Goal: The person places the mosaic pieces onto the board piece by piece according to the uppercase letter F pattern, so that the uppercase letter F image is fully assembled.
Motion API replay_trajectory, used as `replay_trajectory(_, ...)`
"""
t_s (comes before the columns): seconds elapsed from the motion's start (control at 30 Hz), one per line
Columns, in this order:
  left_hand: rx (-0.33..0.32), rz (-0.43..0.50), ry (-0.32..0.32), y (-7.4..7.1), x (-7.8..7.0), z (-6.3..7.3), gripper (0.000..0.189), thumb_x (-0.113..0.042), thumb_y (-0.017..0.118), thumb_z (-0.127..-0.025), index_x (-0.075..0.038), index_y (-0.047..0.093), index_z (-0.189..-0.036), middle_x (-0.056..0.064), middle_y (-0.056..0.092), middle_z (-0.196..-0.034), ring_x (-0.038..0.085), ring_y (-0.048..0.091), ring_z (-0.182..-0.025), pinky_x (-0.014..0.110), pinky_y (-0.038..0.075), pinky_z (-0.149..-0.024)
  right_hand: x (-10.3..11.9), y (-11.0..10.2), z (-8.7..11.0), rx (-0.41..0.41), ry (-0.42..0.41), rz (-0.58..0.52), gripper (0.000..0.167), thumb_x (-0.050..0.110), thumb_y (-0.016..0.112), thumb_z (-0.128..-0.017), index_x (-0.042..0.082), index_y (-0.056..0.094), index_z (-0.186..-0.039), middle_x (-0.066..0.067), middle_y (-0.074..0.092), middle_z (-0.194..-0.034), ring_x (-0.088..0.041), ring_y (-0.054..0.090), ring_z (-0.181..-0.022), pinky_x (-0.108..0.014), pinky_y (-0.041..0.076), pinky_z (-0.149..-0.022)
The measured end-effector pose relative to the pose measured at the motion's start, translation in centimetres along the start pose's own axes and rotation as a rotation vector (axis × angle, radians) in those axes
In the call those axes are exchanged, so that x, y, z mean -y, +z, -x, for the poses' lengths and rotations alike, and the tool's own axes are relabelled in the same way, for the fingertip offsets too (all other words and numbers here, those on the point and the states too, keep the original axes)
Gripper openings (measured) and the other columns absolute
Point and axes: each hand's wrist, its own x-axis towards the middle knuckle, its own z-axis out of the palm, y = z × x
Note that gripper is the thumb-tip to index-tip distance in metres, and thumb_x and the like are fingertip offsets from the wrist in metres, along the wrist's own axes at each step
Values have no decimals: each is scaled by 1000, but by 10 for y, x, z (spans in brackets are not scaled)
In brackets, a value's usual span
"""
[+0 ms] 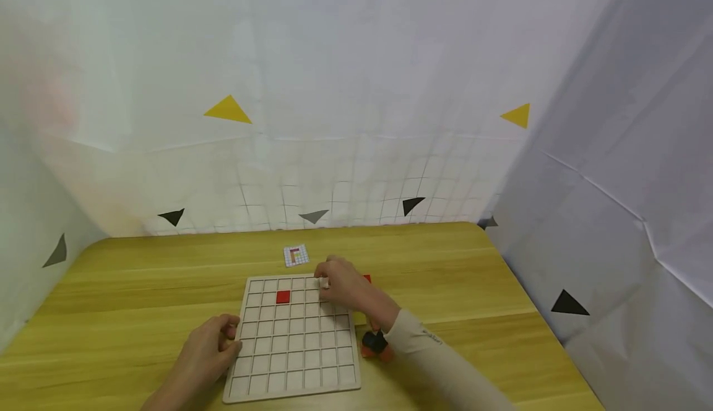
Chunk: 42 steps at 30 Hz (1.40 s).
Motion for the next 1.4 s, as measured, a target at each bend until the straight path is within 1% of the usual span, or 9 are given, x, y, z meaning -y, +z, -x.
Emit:
replay_trajectory(0.13,9,2,-10,0,0,0,35,0,75,-80,5,65,-113,1,56,-87,13,51,-73,28,45,-62,-9,-3,4,-32,-3,11,28,-1,74,-78,0,73,-106,-11,60,-93,-19,59,-76,-28,50,-65)
replay_trajectory(0.3,13,5,-18,1,0,0,35,0,75,-80,5,65,-113,1,56,-88,13,52,-73,28,45,-62,-18,-7,9,-69,-32,28,26,-2,74,-78,-1,73,-104,-12,62,-91,-22,61,-75,-29,50,-65)
replay_trajectory(0.4,10,2,-22,1,0,0,35,0,75,-80,5,65,-113,1,56,-88,13,52,-73,28,45,-62,-23,-11,13,-74,-39,37,25,-4,73,-79,-2,73,-103,-12,62,-90,-20,59,-73,-29,49,-63)
replay_trajectory(0.6,6,1,-19,2,0,-1,36,0,75,-80,5,65,-114,1,56,-88,13,52,-73,28,45,-62,-31,-19,21,-59,-14,43,26,-4,74,-79,-3,72,-105,-13,59,-89,-16,55,-69,-28,46,-61)
replay_trajectory(0.77,9,1,-15,2,0,-1,35,0,75,-80,5,65,-113,1,55,-87,13,51,-73,28,44,-62,-37,-25,27,-70,0,36,25,-4,73,-80,-3,72,-105,-13,59,-90,-23,58,-74,-30,47,-61)
replay_trajectory(0.9,9,6,-15,2,0,-1,34,0,75,-80,5,65,-113,1,55,-87,14,50,-73,28,43,-62,-43,-27,32,-72,7,63,23,2,77,-81,-2,73,-103,-13,61,-91,-26,60,-81,-34,50,-67)
replay_trajectory(1.07,8,3,-15,2,0,-1,34,0,75,-80,5,65,-113,1,55,-87,14,51,-73,28,44,-62,-50,-29,40,-65,68,84,26,6,80,-81,0,72,-105,-11,61,-94,-27,62,-89,-36,53,-72)
replay_trajectory(1.23,6,5,-16,1,0,-1,34,0,75,-80,4,65,-113,1,55,-87,14,50,-73,28,43,-62,-57,-31,45,-68,123,59,27,2,77,-80,0,72,-106,-11,58,-94,-21,60,-78,-32,51,-64)
replay_trajectory(1.4,-1,8,-9,1,1,0,34,0,75,-80,5,65,-112,0,55,-87,13,51,-73,27,44,-62,-64,-30,49,-62,133,80,28,5,79,-79,2,72,-107,-7,56,-91,-14,55,-72,-28,46,-59)
